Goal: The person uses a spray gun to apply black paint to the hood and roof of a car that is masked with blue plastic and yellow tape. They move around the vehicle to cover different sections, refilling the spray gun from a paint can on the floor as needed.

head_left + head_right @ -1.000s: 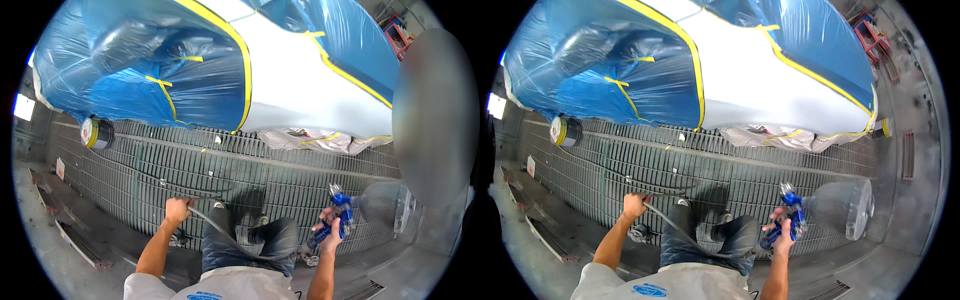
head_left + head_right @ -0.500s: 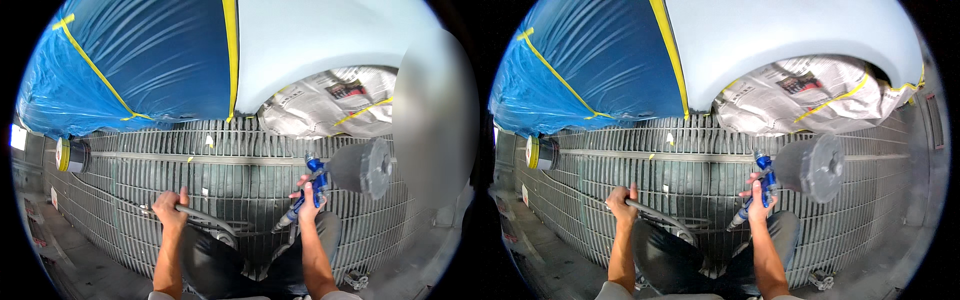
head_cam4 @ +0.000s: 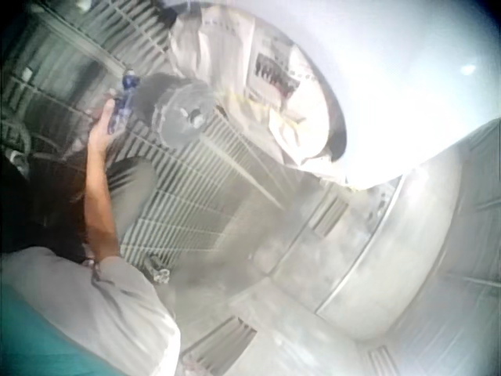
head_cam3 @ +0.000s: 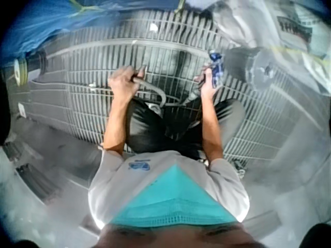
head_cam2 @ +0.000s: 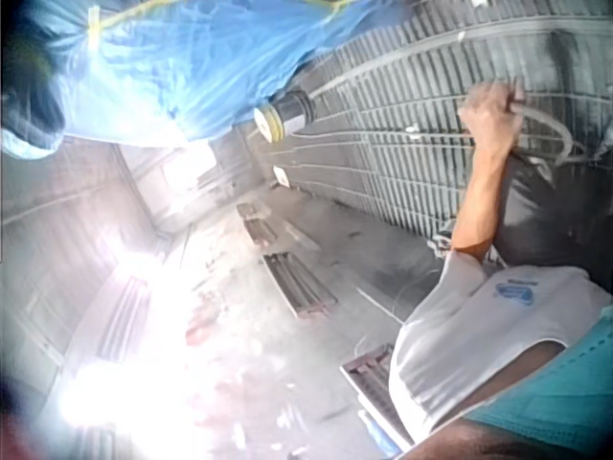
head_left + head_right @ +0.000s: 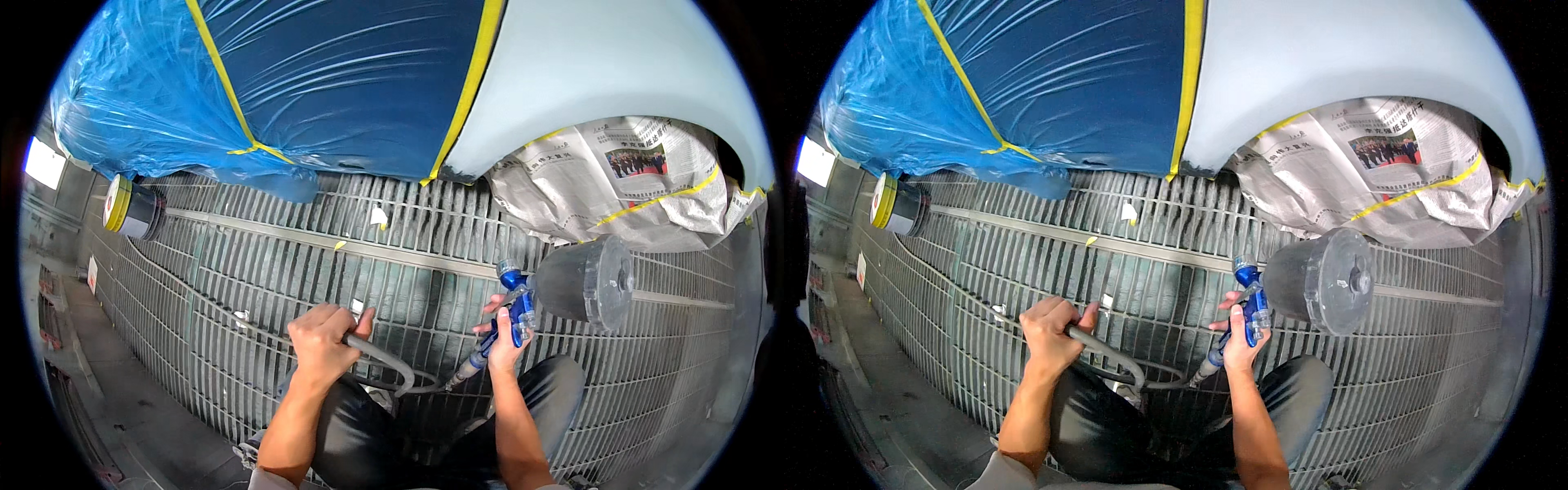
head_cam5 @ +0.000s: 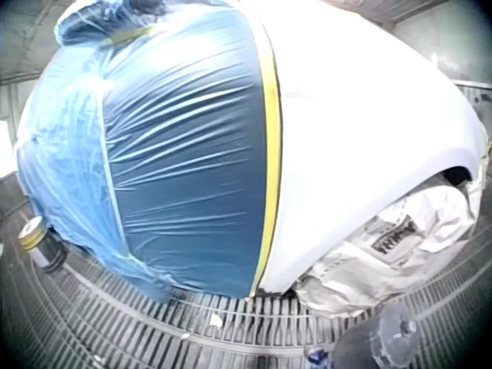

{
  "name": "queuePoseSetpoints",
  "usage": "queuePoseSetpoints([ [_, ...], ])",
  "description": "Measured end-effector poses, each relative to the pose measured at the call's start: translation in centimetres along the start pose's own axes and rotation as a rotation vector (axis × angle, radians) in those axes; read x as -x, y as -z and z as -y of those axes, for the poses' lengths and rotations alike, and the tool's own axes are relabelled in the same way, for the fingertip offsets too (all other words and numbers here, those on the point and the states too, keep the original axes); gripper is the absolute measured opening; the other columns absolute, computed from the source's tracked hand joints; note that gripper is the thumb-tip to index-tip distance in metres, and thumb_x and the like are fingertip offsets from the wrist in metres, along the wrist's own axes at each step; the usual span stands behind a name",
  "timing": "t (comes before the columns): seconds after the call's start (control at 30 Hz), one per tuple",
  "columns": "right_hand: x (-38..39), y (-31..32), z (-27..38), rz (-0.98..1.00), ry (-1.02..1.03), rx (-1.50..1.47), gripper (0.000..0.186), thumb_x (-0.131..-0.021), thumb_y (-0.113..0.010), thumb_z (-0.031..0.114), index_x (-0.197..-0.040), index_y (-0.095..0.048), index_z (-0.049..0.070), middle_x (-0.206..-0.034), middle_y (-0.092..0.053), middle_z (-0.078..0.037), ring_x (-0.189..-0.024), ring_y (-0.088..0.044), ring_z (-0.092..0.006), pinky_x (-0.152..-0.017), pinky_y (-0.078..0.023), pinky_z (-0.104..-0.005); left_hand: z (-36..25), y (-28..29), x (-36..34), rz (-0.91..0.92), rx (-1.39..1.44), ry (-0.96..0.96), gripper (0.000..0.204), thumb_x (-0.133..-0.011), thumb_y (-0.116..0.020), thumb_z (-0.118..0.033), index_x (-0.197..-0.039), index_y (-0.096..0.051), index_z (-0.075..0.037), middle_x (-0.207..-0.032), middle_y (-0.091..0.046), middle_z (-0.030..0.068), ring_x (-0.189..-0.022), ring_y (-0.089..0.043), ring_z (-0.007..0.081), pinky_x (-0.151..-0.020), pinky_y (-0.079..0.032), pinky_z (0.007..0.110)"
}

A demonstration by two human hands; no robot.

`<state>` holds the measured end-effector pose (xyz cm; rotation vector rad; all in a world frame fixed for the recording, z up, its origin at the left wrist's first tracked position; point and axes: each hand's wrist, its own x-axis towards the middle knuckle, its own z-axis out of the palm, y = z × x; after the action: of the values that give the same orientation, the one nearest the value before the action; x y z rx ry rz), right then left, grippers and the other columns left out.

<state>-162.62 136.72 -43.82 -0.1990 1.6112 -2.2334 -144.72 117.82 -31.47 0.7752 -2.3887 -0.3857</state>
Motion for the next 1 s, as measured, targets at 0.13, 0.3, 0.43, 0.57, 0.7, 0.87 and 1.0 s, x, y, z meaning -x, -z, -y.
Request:
queuePoseSetpoints([
  [0.13,-1.2,-0.9,0.0,-0.102,0.062,0.106,0.031,-0.092,-0.058,0.011,-0.12,-0.052,-0.003,-0.106,-0.062,-0.013,-0.088,-0.06,-0.0168,-0.05,-0.059,-0.0299,0.8,0.1,-0.2,-0.062,-0.002,0.041,0.039,-0.068,-0.08,-0.011,-0.051,-0.046,-0.004,-0.049,-0.044,0.009,-0.043,-0.046,0.026,-0.042,-0.034,0.036],
  [0.3,-1.3,-2.7,-1.9,-0.113,0.004,0.132,0.034,-0.092,-0.059,0.013,-0.123,-0.051,0.0,-0.105,-0.063,-0.012,-0.086,-0.063,-0.017,-0.05,-0.058,-0.0298,1.4,0.4,-0.5,-0.063,-0.059,0.046,0.037,-0.069,-0.079,-0.016,-0.052,-0.048,-0.008,-0.051,-0.047,0.0064,-0.045,-0.048,0.0246,-0.041,-0.036,0.036],
  [0.43,-0.9,-4.6,-1.5,0.197,-0.133,-0.019,0.032,-0.091,-0.062,0.015,-0.116,-0.056,-0.004,-0.104,-0.065,-0.013,-0.088,-0.064,-0.0195,-0.053,-0.06,-0.031,1.3,-0.1,-0.7,-0.042,-0.011,0.009,0.037,-0.069,-0.079,-0.016,-0.051,-0.047,-0.008,-0.049,-0.045,0.0059,-0.044,-0.047,0.0245,-0.041,-0.036,0.036],
  [0.57,-1.7,-4.2,-2.6,0.208,-0.216,0.021,0.028,-0.09,-0.064,0.014,-0.112,-0.057,-0.003,-0.095,-0.065,-0.011,-0.074,-0.062,-0.015,-0.048,-0.054,-0.0279,1.3,-0.6,-0.8,0.0,0.029,-0.002,0.035,-0.068,-0.081,-0.012,-0.053,-0.05,-0.005,-0.05,-0.047,0.009,-0.044,-0.048,0.0257,-0.042,-0.036,0.036],
  [0.7,-2.0,-3.5,-2.1,-0.075,-0.103,0.17,0.023,-0.09,-0.065,0.018,-0.096,-0.062,-0.003,-0.087,-0.064,-0.009,-0.069,-0.06,-0.0143,-0.044,-0.052,-0.0292,2.0,-0.7,-1.1,-0.037,0.055,0.044,0.035,-0.068,-0.08,-0.011,-0.053,-0.05,-0.003,-0.05,-0.046,0.0093,-0.044,-0.047,0.0259,-0.042,-0.036,0.036],
  [0.87,-2.1,-2.9,-0.5,-0.106,0.027,0.115,0.035,-0.093,-0.06,0.013,-0.124,-0.049,0.0,-0.097,-0.063,-0.011,-0.078,-0.061,-0.0152,-0.05,-0.057,-0.0294,3.2,-0.6,-1.4,-0.11,0.038,0.117,0.036,-0.067,-0.08,-0.01,-0.052,-0.048,-0.005,-0.05,-0.045,0.0095,-0.044,-0.046,0.0273,-0.042,-0.035,0.038],
  [1.0,-1.4,-4.2,0.5,0.105,-0.099,0.026,0.031,-0.092,-0.06,0.011,-0.118,-0.052,-0.004,-0.101,-0.063,-0.013,-0.081,-0.063,-0.0185,-0.053,-0.059,-0.031,3.7,-0.4,-1.5,-0.129,0.071,0.161,0.041,-0.072,-0.079,-0.013,-0.053,-0.044,-0.002,-0.049,-0.042,0.011,-0.044,-0.042,0.0266,-0.043,-0.031,0.035],
])
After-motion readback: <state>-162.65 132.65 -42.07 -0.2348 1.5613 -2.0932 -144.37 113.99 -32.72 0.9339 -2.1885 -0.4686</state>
